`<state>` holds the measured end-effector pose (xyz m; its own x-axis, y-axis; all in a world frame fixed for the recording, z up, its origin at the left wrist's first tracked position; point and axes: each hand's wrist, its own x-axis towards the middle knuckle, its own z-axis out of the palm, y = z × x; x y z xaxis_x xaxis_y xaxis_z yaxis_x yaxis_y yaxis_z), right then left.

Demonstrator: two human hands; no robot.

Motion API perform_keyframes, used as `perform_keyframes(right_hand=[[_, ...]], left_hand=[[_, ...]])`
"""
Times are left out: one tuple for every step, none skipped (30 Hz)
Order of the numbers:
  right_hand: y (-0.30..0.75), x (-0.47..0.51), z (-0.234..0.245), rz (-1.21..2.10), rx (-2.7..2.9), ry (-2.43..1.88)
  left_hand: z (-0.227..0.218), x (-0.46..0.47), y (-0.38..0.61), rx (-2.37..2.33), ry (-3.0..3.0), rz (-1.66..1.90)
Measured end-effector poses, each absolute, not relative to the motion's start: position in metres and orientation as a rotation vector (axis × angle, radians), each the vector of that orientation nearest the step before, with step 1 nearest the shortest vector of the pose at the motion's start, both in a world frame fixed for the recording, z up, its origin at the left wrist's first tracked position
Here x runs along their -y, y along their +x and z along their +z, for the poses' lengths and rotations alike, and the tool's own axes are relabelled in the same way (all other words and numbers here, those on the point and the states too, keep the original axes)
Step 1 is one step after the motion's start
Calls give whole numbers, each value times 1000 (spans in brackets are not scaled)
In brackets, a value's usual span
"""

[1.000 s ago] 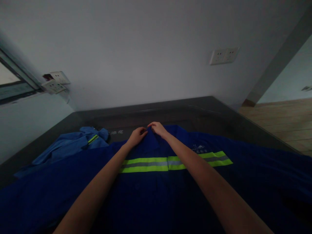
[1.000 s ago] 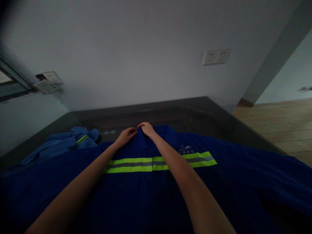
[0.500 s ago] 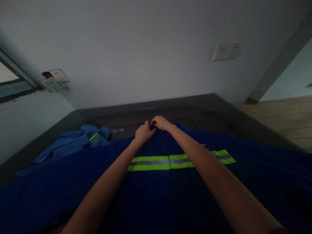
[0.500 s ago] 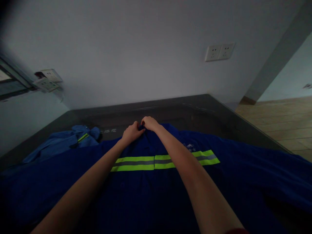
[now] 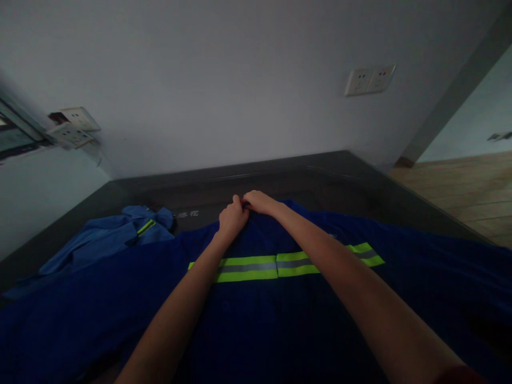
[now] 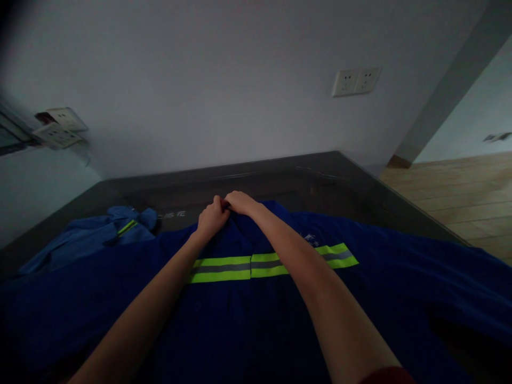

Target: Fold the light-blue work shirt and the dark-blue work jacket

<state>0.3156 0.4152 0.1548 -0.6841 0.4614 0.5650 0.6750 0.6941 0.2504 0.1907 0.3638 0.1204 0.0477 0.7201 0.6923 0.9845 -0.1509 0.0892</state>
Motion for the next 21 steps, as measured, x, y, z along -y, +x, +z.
perform_keyframes(right_hand=[[315, -415, 155, -630, 2433, -885], [314, -414, 154, -635, 2420, -909], [313, -414, 153, -636, 2400, -943], [312, -413, 152, -636, 2375, -979], [311, -413, 150, -635, 2350, -1011], [310, -412, 149, -635, 2328, -1032], [310, -412, 147, -635, 2314, -1042], [310, -411, 146, -635, 2307, -1045], [310, -412, 145, -635, 2303, -1049], [310, -412, 144, -633, 2304, -1047], [311, -413, 144, -626, 2311, -1040], [312, -414, 143, -615, 2322, -1029], [313, -416, 142, -600, 2333, -1015], [314, -418, 142, -581, 2339, -999], [314, -420, 141, -555, 2340, -984], [314, -422, 140, -526, 2333, -972], [314, -424, 139, -500, 2319, -967], [314, -427, 138, -477, 2304, -966], [313, -429, 137, -456, 2291, -965], [312, -431, 136, -440, 2284, -964], [311, -433, 136, -426, 2283, -959]], left_hand=[[121, -363, 191, 1703, -1922, -871], [122, -362, 191, 1695, -1923, -878], [122, -361, 192, 1690, -1925, -884], [123, -360, 193, 1688, -1927, -888], [123, -359, 193, 1689, -1929, -891], [123, -358, 194, 1692, -1934, -892], [123, -358, 194, 1691, -1940, -893], [123, -358, 194, 1687, -1943, -893], [123, -358, 194, 1683, -1946, -891], [122, -358, 193, 1678, -1948, -891], [122, -358, 193, 1674, -1948, -892], [122, -359, 193, 1670, -1948, -894], [122, -359, 193, 1669, -1949, -898], [122, -359, 193, 1673, -1951, -904], [123, -359, 193, 1676, -1954, -912], [123, -359, 193, 1678, -1960, -921], [124, -359, 193, 1678, -1969, -930], [125, -359, 192, 1676, -1984, -938], [125, -359, 192, 1671, -2001, -949], [126, -359, 190, 1666, -2022, -963], [127, -360, 188, 1664, -2040, -981]])
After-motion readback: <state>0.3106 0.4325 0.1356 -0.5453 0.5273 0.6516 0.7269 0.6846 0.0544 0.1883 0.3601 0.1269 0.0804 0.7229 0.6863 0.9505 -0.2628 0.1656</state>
